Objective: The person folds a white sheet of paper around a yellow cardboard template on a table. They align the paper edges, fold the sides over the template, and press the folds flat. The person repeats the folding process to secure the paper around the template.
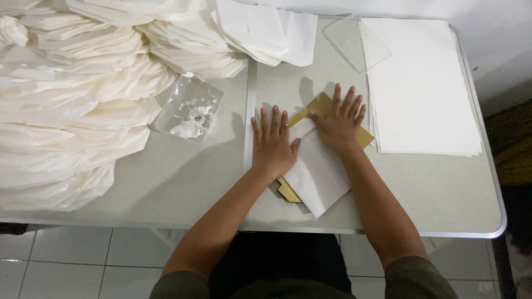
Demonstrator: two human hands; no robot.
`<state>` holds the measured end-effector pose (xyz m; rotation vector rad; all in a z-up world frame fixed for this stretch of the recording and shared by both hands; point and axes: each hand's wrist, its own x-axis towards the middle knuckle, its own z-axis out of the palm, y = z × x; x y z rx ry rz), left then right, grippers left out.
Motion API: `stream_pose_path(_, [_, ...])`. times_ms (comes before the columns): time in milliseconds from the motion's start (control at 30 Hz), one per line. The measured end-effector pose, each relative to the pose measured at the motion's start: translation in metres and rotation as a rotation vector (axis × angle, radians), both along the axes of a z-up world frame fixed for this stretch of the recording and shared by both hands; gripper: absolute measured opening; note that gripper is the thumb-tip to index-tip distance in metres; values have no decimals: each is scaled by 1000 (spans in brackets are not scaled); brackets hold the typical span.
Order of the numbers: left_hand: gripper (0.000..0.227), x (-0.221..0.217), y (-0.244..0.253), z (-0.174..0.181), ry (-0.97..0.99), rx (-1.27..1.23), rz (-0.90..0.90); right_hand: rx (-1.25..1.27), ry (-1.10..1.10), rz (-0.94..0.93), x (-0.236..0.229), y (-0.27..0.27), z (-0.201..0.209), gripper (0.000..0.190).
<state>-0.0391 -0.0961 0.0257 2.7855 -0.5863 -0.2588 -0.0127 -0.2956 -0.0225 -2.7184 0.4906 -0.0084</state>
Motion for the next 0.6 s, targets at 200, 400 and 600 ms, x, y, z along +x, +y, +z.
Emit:
stream_pose_path(200, [68, 1, 1, 0, 21, -19, -12, -33, -22, 21, -11, -8, 9, 104])
stream_pose_path(400, [62, 4, 3, -6, -5, -58, -3, -92, -10, -9, -11, -12, 16, 99])
stream_pose_path(600, [54, 26, 12, -25, -191, -135, 15, 166, -80, 212, -17, -3, 43, 103])
